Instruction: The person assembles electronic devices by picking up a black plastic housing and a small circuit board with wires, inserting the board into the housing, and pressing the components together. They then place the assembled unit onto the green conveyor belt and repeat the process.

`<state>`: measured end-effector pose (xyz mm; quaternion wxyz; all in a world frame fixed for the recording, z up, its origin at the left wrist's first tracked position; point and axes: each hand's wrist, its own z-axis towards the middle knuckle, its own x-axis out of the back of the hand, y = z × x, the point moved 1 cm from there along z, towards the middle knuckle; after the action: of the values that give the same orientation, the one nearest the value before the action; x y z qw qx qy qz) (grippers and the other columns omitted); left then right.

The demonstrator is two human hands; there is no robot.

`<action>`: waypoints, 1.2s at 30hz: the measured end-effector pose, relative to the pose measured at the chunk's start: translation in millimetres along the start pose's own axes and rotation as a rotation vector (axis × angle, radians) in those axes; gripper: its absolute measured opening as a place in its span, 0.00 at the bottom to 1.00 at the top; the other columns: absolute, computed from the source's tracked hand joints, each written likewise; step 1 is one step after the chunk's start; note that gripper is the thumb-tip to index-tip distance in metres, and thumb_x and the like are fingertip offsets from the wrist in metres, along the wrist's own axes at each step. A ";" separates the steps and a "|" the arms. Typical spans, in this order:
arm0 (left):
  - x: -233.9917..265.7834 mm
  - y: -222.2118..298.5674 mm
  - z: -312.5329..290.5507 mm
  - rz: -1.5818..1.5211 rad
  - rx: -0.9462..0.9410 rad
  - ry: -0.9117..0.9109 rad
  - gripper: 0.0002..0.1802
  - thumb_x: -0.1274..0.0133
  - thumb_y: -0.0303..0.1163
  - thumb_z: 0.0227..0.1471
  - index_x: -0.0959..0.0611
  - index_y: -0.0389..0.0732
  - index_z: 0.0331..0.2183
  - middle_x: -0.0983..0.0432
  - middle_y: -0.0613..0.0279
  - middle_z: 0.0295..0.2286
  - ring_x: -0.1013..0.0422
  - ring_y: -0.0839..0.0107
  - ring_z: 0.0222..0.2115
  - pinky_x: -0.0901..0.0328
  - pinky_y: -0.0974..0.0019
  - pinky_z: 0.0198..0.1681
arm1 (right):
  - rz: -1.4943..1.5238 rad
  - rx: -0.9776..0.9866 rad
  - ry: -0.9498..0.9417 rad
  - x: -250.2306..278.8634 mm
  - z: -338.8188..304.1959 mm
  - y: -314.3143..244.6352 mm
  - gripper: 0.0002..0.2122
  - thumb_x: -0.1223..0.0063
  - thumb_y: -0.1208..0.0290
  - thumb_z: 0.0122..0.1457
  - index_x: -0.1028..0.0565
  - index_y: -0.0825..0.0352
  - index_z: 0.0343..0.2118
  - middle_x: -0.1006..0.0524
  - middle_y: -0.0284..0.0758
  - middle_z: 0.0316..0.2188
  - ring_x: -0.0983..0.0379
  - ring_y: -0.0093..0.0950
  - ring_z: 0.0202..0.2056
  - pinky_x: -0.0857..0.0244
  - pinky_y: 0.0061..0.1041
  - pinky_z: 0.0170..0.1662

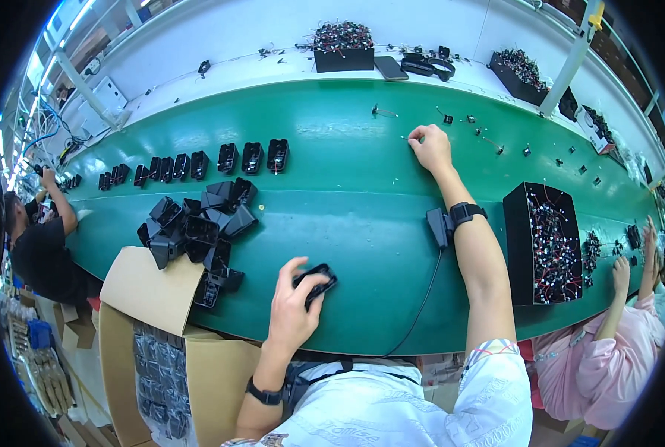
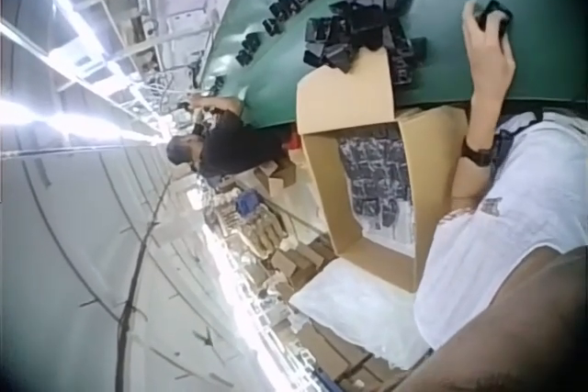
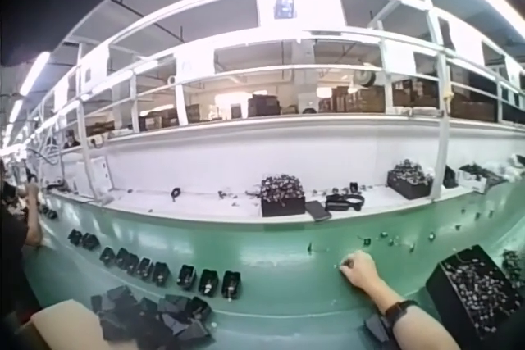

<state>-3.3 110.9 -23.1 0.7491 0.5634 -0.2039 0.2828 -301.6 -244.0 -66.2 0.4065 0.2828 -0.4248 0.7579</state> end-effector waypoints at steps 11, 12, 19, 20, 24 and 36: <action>-38.9 -22.2 122.7 -0.058 -0.310 -0.124 0.20 0.37 0.21 0.46 0.18 0.43 0.43 0.32 0.45 0.55 0.31 0.43 0.53 0.35 0.48 0.58 | 0.340 -0.106 -0.078 42.9 -50.4 -51.1 0.07 0.34 0.71 0.58 0.16 0.69 0.36 0.17 0.34 0.29 0.22 0.22 0.27 0.27 0.24 0.32; -42.4 -18.4 127.5 -0.134 -0.313 -0.074 0.20 0.36 0.23 0.46 0.18 0.43 0.43 0.32 0.44 0.55 0.32 0.42 0.53 0.35 0.46 0.58 | 0.517 -0.268 -0.100 45.7 -50.8 -54.2 0.08 0.34 0.71 0.59 0.16 0.71 0.36 0.18 0.32 0.28 0.23 0.19 0.27 0.28 0.21 0.31; -32.0 -14.0 127.3 -0.234 -0.410 0.082 0.26 0.28 0.34 0.43 0.17 0.41 0.46 0.20 0.57 0.42 0.27 0.54 0.51 0.35 0.52 0.55 | 1.026 -0.246 -0.248 85.0 -128.9 -163.7 0.05 0.35 0.75 0.61 0.20 0.71 0.36 0.19 0.29 0.29 0.26 0.15 0.28 0.32 0.16 0.31; -34.6 -13.5 123.5 -0.308 -0.427 0.057 0.26 0.28 0.35 0.43 0.17 0.41 0.45 0.19 0.57 0.41 0.25 0.55 0.49 0.35 0.53 0.55 | 1.070 -0.253 -0.240 85.1 -137.3 -170.9 0.05 0.35 0.76 0.61 0.20 0.71 0.36 0.19 0.29 0.29 0.26 0.14 0.28 0.32 0.15 0.31; -31.7 -24.6 123.7 -0.459 -0.330 -0.019 0.19 0.28 0.32 0.46 0.16 0.39 0.40 0.17 0.56 0.38 0.21 0.60 0.40 0.27 0.61 0.43 | 1.104 -0.255 -0.291 84.8 -135.6 -183.6 0.05 0.35 0.77 0.61 0.20 0.71 0.37 0.19 0.30 0.31 0.26 0.15 0.30 0.32 0.15 0.32; -31.4 -23.6 119.4 -1.272 0.018 -0.251 0.17 0.37 0.27 0.58 0.18 0.33 0.48 0.18 0.59 0.42 0.22 0.70 0.41 0.27 0.67 0.45 | 1.181 -0.110 -0.316 98.0 -137.3 -194.9 0.06 0.35 0.82 0.58 0.19 0.74 0.38 0.20 0.36 0.36 0.22 0.22 0.37 0.26 0.21 0.40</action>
<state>-10.1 -14.6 -26.2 0.7362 0.6090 0.0862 -0.2825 -196.1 -27.0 24.5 -0.1362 0.0872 -0.6033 0.7810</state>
